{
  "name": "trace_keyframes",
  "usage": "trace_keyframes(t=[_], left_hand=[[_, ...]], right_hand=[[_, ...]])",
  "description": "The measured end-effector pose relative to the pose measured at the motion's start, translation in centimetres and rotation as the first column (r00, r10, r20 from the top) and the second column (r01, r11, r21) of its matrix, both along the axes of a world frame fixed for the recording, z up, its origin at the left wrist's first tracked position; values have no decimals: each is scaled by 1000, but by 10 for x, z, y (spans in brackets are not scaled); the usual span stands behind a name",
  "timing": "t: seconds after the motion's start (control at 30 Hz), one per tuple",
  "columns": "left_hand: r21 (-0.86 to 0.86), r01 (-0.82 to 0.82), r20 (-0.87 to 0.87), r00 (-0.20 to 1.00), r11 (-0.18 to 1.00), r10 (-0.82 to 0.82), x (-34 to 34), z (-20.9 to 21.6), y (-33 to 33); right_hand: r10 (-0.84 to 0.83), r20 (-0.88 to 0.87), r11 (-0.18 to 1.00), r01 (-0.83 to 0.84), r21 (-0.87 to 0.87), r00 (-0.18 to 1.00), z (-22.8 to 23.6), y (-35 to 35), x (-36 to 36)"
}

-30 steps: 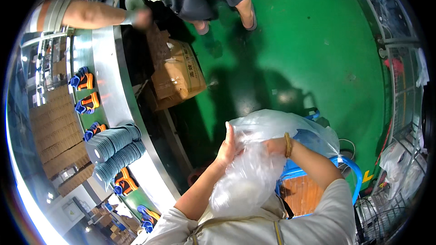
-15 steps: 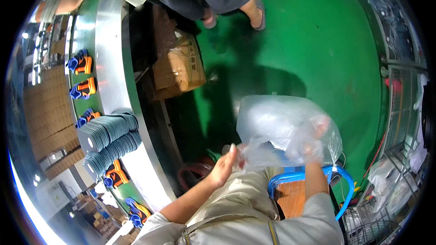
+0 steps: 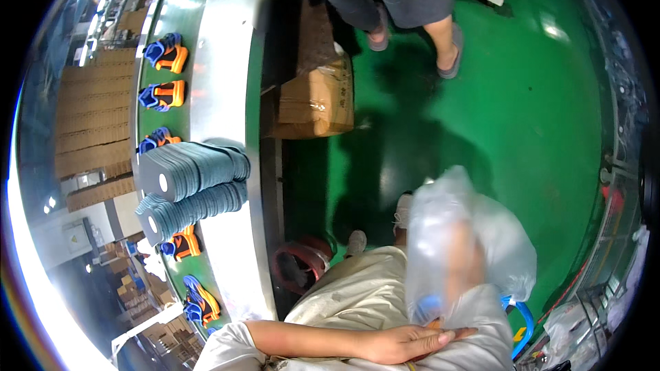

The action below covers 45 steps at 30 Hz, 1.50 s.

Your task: The person unboxes stacks of insoles, separates them, and inserts them one by one into shoes on an assembly line.

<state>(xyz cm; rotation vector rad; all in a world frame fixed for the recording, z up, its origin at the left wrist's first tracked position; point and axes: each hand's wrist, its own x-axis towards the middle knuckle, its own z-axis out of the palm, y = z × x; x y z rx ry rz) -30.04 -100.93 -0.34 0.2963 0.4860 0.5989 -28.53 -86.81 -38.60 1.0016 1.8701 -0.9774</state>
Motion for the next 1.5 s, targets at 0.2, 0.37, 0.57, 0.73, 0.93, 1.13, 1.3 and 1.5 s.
trace_keyframes(t=[0.2,0.37,0.57,0.73,0.93,1.13,1.3,1.5], left_hand=[[-68,-348,-565,786,935,252,21,-48,-8],[62,-287,-823,526,956,212,5,-59,-25],[532,-206,-250,888,821,385,25,-10,-36],[609,-236,-464,669,758,580,-27,-10,-68],[473,17,-857,-225,881,464,-114,-12,-165],[469,-294,-747,-635,833,197,-197,28,-345],[358,-529,-357,-839,769,-411,-214,59,-538],[-149,-846,-323,-448,513,-833,-188,42,-736]], right_hand=[[-905,-315,405,809,-425,287,66,-29,114],[-980,-194,177,652,-737,47,174,-100,154],[-311,-328,934,223,-279,892,72,-96,67],[257,-110,960,-240,143,960,76,-64,50],[352,-395,887,-168,430,848,173,-109,132],[607,-258,795,-571,207,751,183,-170,171],[752,-177,659,-734,164,635,167,-196,51],[857,-102,516,-842,157,506,159,-235,-72]])
